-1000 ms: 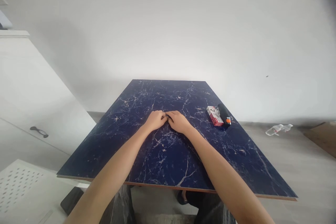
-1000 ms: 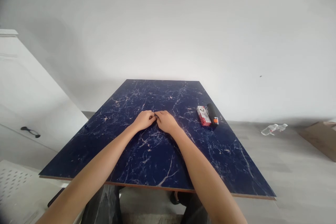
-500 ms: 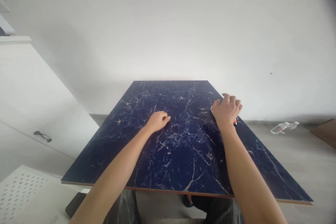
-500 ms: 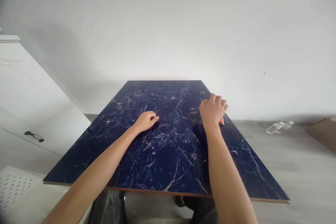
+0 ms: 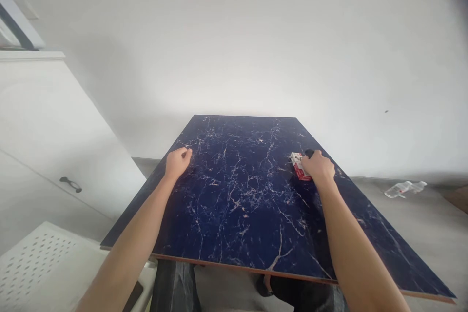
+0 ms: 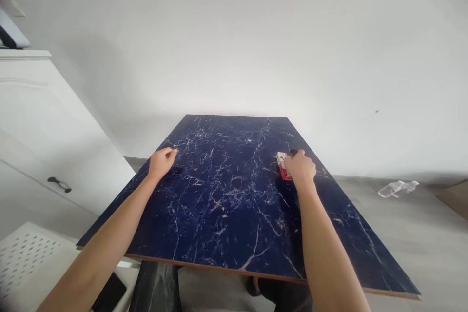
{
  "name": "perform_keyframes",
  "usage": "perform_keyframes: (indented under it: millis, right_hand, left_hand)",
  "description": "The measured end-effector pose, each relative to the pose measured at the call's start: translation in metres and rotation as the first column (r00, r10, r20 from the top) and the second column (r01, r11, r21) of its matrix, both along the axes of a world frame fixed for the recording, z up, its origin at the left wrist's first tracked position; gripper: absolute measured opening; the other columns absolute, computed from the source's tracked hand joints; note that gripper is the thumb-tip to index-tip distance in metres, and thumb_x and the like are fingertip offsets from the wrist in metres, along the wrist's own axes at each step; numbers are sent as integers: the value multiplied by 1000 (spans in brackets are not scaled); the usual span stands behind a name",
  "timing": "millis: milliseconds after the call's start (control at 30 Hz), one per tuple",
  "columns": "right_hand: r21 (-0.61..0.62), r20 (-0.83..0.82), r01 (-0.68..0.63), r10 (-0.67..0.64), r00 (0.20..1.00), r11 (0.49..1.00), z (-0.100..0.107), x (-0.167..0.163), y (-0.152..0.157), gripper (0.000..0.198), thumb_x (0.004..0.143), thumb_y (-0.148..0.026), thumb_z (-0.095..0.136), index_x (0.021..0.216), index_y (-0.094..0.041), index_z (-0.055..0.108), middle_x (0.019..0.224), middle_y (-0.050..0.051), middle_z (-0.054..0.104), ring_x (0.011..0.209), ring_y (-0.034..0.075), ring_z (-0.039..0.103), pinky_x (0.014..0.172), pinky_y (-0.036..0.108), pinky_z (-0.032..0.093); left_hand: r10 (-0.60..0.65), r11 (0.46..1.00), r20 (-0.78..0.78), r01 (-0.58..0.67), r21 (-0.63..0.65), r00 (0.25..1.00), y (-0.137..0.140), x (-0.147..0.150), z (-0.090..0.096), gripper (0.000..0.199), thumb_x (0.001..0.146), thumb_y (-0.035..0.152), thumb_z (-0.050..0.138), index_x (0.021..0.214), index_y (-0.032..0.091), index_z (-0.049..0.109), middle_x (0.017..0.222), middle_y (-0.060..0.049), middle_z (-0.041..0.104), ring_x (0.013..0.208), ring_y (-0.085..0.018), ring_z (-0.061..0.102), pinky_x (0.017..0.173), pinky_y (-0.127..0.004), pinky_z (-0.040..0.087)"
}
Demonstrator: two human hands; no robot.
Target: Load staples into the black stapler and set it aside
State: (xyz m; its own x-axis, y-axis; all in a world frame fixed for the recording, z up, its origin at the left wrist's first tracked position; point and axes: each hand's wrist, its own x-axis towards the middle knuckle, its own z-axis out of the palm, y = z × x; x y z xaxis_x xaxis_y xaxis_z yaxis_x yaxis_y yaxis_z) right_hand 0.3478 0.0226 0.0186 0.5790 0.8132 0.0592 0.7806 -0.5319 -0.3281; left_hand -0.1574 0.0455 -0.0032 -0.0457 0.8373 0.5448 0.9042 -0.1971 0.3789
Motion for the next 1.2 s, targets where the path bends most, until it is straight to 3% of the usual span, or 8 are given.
perform_keyframes:
  millis: [133,300,467,567,767,867,1000,1200]
  right_hand:
    - [14,-50,-171,172,984,985,-5,-58,13,52,92,-44,49,130,-9,54,109,24,70,106,38,69,89,47,52]
    - [144,-276,-410,434,857,901,-6,-178,32,51,86,-52,57,119,-13,61,113,21,71,103,36,69,86,43,53]
    - [271,-350,-491,560,751,828,-14,-314,48,49,88,-53,56,115,-13,63,113,21,70,105,35,68,88,42,53]
    - [359,-335,-519,626,704,776,-21,-358,49,46,97,-56,44,111,-17,64,113,18,70,108,33,67,92,41,51]
    - [478,-311,-424,599,738,769,-35,-356,54,59,106,-40,8,122,-17,60,122,20,66,118,34,60,98,46,46]
    - [486,-317,-440,621,716,755,-38,-351,59,58,107,-44,11,113,-21,64,113,14,71,108,31,65,93,41,49]
    - [476,-343,-531,704,623,701,-38,-346,66,61,107,-49,16,98,-23,70,102,11,75,100,29,69,90,37,50]
    - [474,-438,-508,693,572,719,-37,-318,77,61,105,-50,22,97,-20,74,96,9,76,95,25,70,88,32,51]
  left_hand:
    - [-36,999,11,36,-24,999,6,3,-1,41,96,43,47,61,22,46,59,-1,52,59,-17,50,63,-29,30]
    - [-17,999,61,20,-45,998,10,-4,-6,41,97,43,47,63,22,52,62,-2,57,64,-18,55,64,-28,32]
    - [-28,996,106,36,-79,994,9,-6,-9,37,98,42,48,70,21,61,67,-2,64,66,-18,59,64,-27,34]
    - [-14,996,143,28,-90,990,10,-10,-10,34,100,40,46,79,22,65,74,-3,69,71,-18,64,66,-26,38]
    - [46,998,236,-32,-61,971,14,-14,-10,34,105,38,35,102,21,65,104,-9,72,101,-23,66,86,-31,46]
    - [-20,997,232,36,-67,972,13,-6,-9,37,105,36,33,106,21,67,112,-9,71,112,-24,61,98,-33,43]
    - [-63,988,158,84,-129,985,5,10,-12,46,107,38,26,131,24,63,131,-10,63,124,-28,53,107,-41,37]
    - [-68,983,28,72,-167,997,-6,17,-10,50,108,43,24,141,30,59,144,-8,55,133,-33,45,110,-47,34]
